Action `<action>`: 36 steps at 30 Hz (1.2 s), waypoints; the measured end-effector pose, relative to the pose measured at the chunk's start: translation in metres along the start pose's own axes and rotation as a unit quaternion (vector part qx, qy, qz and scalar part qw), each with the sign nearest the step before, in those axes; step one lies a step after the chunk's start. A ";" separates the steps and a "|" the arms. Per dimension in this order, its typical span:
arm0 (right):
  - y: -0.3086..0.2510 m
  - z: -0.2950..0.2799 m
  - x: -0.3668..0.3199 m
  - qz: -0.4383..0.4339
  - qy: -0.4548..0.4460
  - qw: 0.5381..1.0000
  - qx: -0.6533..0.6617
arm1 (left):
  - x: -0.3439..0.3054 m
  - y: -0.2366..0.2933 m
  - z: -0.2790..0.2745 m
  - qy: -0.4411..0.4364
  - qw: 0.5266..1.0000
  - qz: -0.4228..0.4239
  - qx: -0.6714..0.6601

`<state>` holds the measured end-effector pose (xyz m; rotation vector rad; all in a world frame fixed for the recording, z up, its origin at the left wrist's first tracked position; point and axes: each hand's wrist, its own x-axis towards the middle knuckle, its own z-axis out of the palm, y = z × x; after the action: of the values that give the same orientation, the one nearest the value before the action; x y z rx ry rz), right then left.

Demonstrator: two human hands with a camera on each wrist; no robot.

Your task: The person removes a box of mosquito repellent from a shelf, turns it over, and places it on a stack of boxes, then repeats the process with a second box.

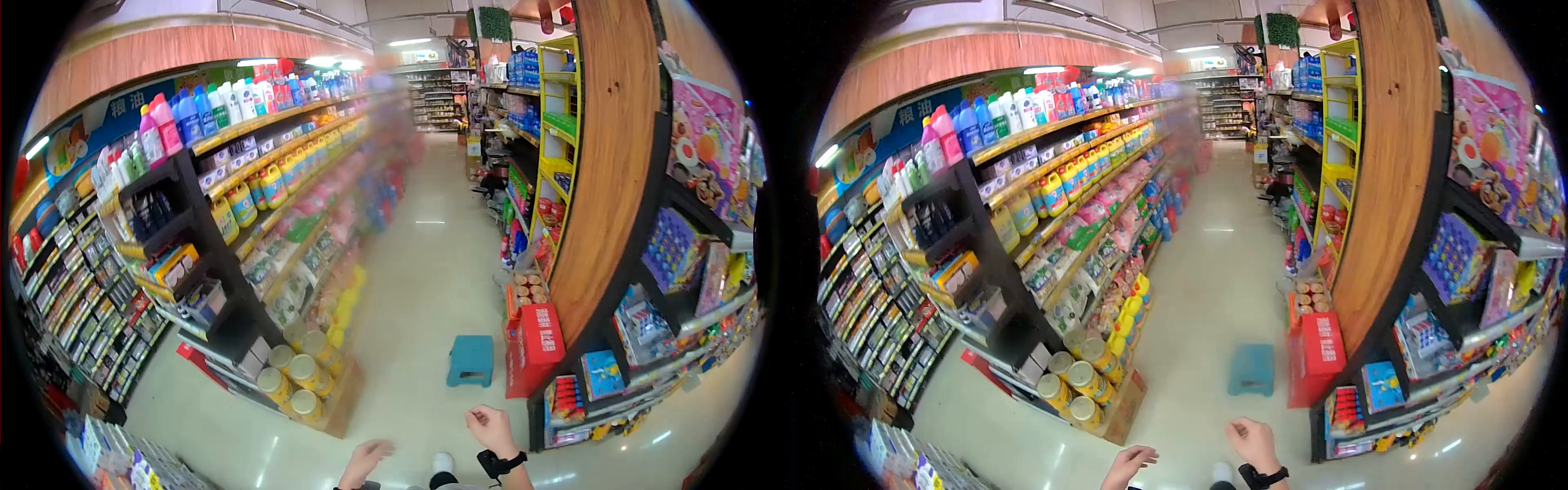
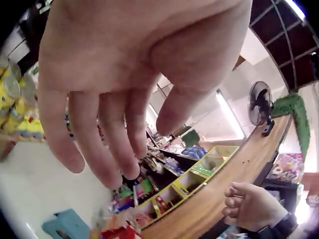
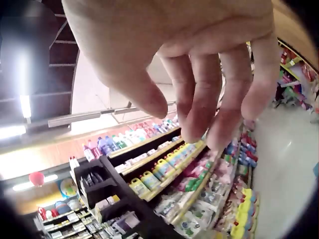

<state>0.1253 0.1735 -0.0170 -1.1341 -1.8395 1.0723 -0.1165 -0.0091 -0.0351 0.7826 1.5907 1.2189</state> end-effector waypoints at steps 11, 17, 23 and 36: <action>-0.012 0.040 0.214 -0.013 -0.137 0.978 0.154 | 0.169 0.067 -0.037 0.095 0.991 0.055 -0.075; 0.011 0.112 0.315 0.017 -0.209 0.955 0.208 | 0.275 0.056 -0.098 0.122 0.986 0.046 -0.100; -0.009 0.175 0.430 -0.019 -0.174 0.979 0.104 | 0.396 0.058 -0.174 0.124 0.980 0.029 -0.153; -0.016 0.213 0.583 -0.041 -0.050 0.998 0.012 | 0.579 0.147 -0.211 0.078 0.984 -0.010 -0.162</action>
<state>-0.2761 0.6472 -0.0041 -0.9995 -1.9271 1.1187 -0.5216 0.4778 -0.0571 0.4709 1.4671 1.5061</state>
